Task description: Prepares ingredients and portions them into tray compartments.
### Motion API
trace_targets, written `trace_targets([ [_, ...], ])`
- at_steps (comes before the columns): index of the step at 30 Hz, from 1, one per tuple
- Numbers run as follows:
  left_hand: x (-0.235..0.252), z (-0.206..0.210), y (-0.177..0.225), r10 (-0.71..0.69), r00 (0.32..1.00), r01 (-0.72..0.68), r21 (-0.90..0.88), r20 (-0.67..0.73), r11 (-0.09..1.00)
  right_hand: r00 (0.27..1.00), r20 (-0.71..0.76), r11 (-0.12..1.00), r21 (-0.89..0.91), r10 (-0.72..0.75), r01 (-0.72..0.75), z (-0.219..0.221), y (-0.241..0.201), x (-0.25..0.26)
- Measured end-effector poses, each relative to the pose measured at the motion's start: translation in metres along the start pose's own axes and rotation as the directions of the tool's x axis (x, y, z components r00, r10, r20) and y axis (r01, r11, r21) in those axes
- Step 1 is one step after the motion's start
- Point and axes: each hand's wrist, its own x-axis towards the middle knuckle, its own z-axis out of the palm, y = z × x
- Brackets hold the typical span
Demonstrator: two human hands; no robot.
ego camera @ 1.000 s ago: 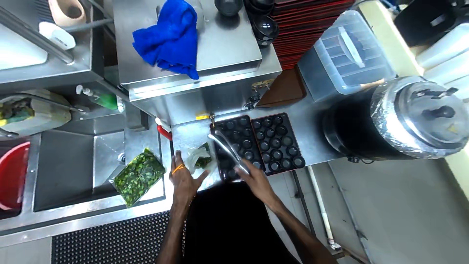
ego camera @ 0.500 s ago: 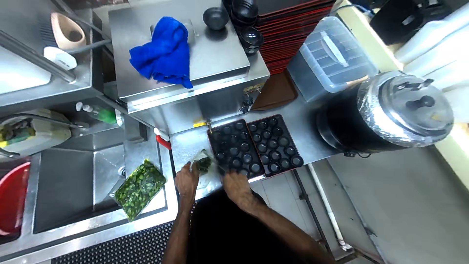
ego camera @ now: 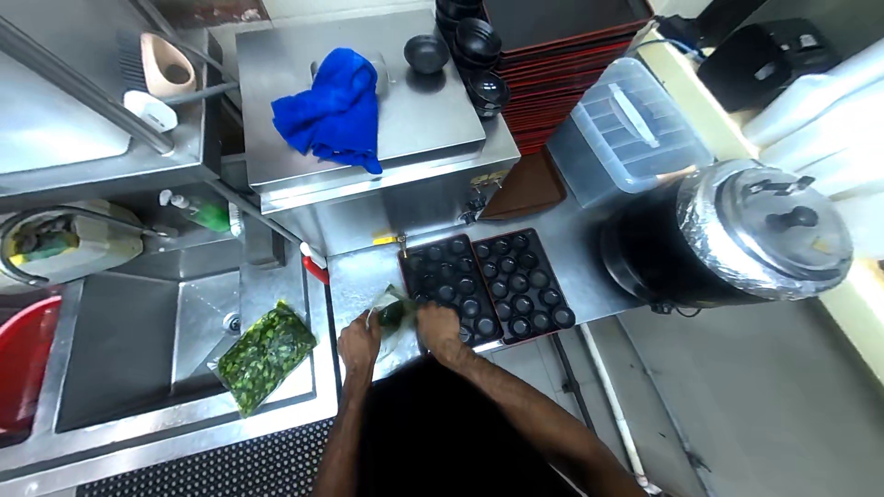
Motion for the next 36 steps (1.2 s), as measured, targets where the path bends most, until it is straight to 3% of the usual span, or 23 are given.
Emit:
trace_targets([
  [9, 0.009, -0.004, -0.004, -0.034, 0.999, 0.035, -0.056, 0.031, 0.998, 1.0, -0.031, 1.0, -0.003, -0.001, 0.001, -0.011, 0.034, -0.033],
  [16, 0.014, 0.0, -0.012, -0.003, 0.999, 0.009, -0.105, 0.05, 0.994, 0.998, -0.062, 0.998, 0.053, -0.029, 0.032, 0.011, 0.065, -0.042],
  [30, 0.009, 0.004, -0.014, 0.027, 0.996, -0.016, -0.135, 0.08, 0.991, 0.998, 0.022, 0.998, -0.036, 0.055, -0.055, 0.013, 0.039, -0.028],
  [36, 0.009, 0.002, -0.018, 0.015, 0.996, -0.002, -0.149, 0.087, 0.989, 0.999, 0.021, 0.998, -0.037, 0.042, -0.041, 0.004, 0.048, -0.035],
])
